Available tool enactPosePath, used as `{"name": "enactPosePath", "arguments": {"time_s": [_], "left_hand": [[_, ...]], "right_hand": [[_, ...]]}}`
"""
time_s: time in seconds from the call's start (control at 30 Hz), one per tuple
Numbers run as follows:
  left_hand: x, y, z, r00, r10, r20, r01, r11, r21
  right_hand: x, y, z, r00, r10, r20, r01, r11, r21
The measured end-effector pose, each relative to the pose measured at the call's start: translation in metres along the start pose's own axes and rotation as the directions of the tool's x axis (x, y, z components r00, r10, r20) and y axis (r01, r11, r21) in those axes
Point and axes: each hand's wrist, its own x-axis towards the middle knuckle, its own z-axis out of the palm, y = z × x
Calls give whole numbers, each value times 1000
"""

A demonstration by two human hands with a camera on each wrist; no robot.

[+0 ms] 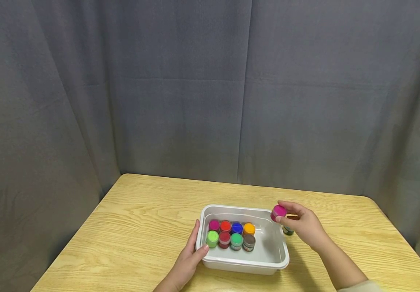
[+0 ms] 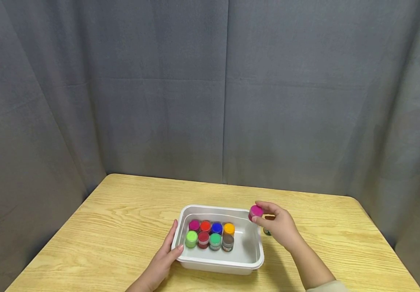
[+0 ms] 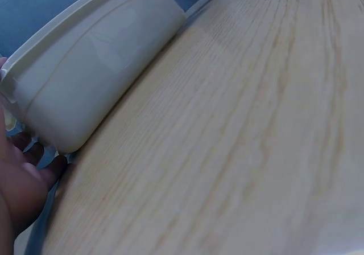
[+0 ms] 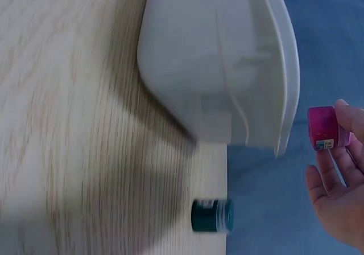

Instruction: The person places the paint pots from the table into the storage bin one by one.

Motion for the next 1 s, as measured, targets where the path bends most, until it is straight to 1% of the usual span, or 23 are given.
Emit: {"name": "enactPosePath", "arguments": {"time_s": [0.13, 0.27, 0.4, 0.57, 0.67, 0.8, 0.9, 1.0], "left_hand": [[0, 0, 0, 1000, 0, -3, 0, 1000, 5], [1, 0, 0, 1000, -2, -3, 2, 1000, 3], [1, 0, 0, 1000, -6, -4, 6, 1000, 3], [2, 1, 0, 1000, -15, -8, 15, 1000, 10], [1, 1, 0, 1000, -14, -7, 14, 1000, 11], [1, 1, 0, 1000, -12, -1, 12, 1000, 6], [1, 1, 0, 1000, -13, 5, 13, 1000, 3], [1, 1, 0, 1000, -13, 9, 13, 1000, 2]], "right_hand": [[0, -7, 12, 999, 2, 46, -4, 999, 37], [0, -13, 24, 997, 24, 76, -27, 999, 40], [1, -18, 35, 994, 23, 104, -28, 999, 41], [3, -22, 48, 989, -8, 146, 2, 999, 41], [3, -23, 56, 982, -59, 182, 52, 998, 42], [4, -23, 66, 967, -119, 227, 105, 992, 69], [3, -22, 73, 961, -125, 247, 108, 991, 78], [2, -22, 80, 959, -130, 251, 118, 991, 62]]}}
